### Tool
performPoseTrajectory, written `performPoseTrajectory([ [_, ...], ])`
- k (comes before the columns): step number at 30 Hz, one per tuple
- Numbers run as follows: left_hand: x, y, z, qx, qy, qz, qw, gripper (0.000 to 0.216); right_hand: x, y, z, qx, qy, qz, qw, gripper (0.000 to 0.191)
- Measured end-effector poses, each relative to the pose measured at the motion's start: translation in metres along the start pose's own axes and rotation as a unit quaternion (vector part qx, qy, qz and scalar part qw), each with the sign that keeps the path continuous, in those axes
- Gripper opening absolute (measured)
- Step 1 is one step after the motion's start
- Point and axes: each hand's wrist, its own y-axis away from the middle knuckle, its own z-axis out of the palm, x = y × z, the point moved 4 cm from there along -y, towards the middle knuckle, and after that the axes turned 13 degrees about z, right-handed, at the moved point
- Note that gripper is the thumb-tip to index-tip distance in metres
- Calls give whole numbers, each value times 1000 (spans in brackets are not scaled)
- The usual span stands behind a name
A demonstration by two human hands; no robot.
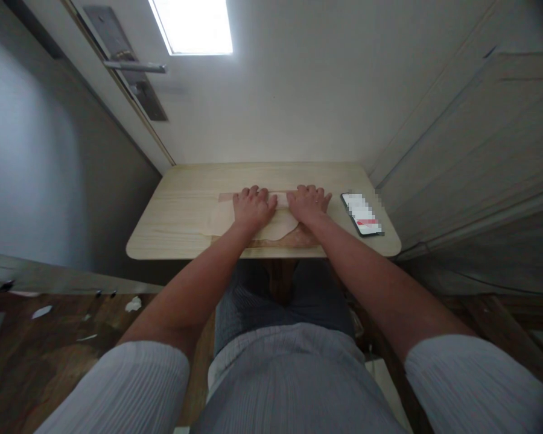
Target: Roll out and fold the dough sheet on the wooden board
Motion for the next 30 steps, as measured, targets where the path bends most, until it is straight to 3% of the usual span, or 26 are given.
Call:
performPoseTrajectory([
  [13, -17, -31, 14, -18, -3, -14, 1000, 54, -12, -33, 12, -57, 24, 25, 998, 58],
  [30, -42, -77, 28, -104, 23, -39, 994, 54, -28, -77, 25, -94, 37, 28, 994, 66],
])
